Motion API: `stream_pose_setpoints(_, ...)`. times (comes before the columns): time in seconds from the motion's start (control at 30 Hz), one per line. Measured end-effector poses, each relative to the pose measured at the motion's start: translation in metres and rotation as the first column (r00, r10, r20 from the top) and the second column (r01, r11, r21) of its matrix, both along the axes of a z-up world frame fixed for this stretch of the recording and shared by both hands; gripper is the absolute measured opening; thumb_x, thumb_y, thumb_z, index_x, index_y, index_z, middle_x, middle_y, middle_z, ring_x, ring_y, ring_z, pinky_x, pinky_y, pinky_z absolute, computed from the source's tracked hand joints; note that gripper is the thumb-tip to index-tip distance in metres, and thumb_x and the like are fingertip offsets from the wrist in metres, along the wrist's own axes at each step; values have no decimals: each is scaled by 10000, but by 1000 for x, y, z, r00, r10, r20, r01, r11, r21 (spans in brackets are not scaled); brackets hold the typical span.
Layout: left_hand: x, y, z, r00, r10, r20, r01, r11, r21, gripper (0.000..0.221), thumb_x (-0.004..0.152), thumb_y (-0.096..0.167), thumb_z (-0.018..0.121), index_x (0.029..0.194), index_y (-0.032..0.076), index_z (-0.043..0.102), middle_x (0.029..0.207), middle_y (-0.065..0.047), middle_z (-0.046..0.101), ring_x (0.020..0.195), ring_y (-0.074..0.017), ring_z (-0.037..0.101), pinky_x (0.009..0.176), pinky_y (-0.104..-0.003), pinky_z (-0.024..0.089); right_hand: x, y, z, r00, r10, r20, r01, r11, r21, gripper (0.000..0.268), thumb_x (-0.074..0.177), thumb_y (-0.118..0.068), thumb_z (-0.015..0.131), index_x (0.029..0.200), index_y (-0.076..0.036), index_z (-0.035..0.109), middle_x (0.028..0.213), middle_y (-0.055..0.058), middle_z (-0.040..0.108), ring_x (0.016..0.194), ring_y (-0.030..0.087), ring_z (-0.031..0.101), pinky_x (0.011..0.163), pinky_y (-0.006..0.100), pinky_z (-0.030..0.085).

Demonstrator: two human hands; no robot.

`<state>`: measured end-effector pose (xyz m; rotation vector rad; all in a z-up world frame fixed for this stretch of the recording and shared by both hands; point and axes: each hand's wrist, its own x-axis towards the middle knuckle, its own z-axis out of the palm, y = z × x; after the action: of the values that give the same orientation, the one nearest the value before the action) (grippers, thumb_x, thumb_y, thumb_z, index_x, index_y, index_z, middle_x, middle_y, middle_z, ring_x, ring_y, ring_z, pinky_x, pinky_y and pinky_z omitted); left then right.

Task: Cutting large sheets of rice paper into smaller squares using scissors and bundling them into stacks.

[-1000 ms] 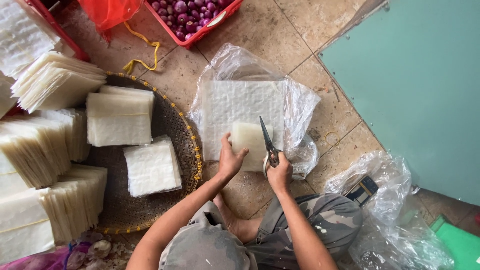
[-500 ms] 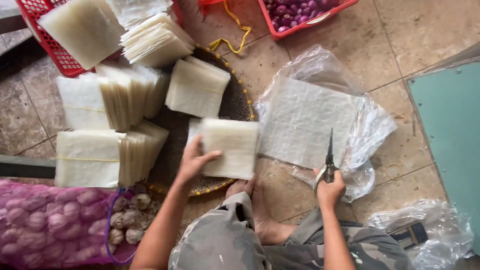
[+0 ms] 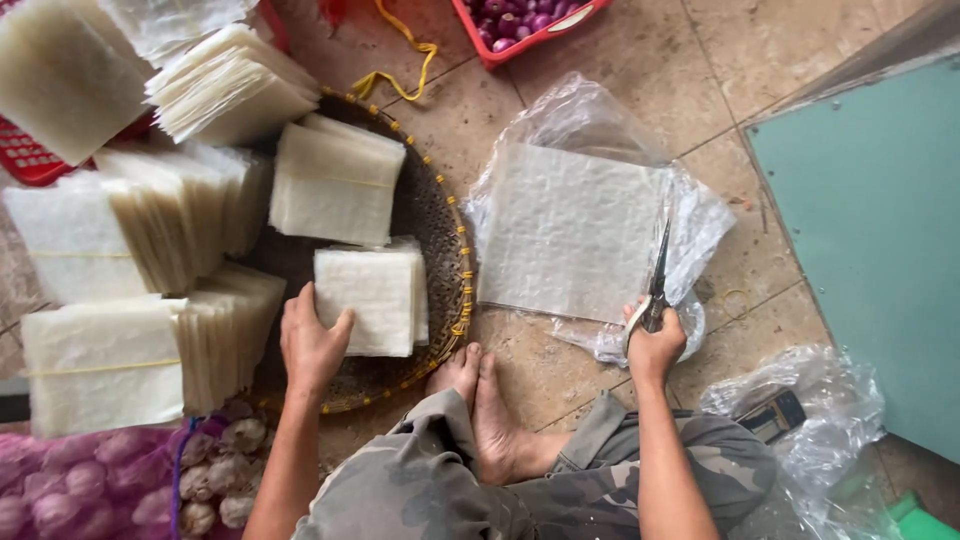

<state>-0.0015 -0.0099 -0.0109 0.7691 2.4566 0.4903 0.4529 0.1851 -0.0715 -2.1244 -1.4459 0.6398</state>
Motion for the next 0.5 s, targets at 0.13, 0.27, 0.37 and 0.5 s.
stream_pose_setpoints(0.13, 20, 20, 22, 968, -39, -246, 81, 983, 165, 735, 847, 170, 798, 1482, -47, 500, 1289, -294, 534, 1173, -482, 563, 957, -612, 499, 17, 18, -16, 990, -8, 141, 2, 999, 47, 324, 692, -263, 970, 857, -131, 725, 667, 70, 652, 674, 285, 683, 638, 363, 501)
stream_pose_setpoints(0.27, 65, 72, 35, 979, -196, -60, 195, 806, 559, 440, 932, 57, 714, 1353, 11, 595, 1189, -160, 622, 1135, -314, 619, 961, -415, 540, 20, 24, -22, 982, -21, 187, 8, 997, 71, 335, 687, -276, 969, 825, -135, 698, 672, 75, 658, 714, 315, 703, 648, 363, 512)
stream_pose_setpoints(0.37, 108, 124, 13, 889, -421, 179, 284, 815, 505, 547, 875, 145, 754, 1379, 40, 569, 1257, -178, 604, 1183, -367, 623, 1016, -471, 523, 17, 23, -24, 975, -25, 219, 11, 998, 62, 329, 692, -287, 955, 824, -138, 694, 683, 81, 668, 743, 336, 709, 658, 388, 518)
stream_pose_setpoints(0.5, 146, 183, -29, 841, -526, 125, 481, 834, 270, 845, 840, 238, 781, 1523, -5, 348, 1438, -282, 449, 1332, -475, 514, 1105, -557, 452, 4, 23, -7, 976, -25, 215, 16, 999, 40, 245, 801, -238, 867, 794, -100, 666, 652, 138, 638, 718, 385, 692, 637, 414, 500)
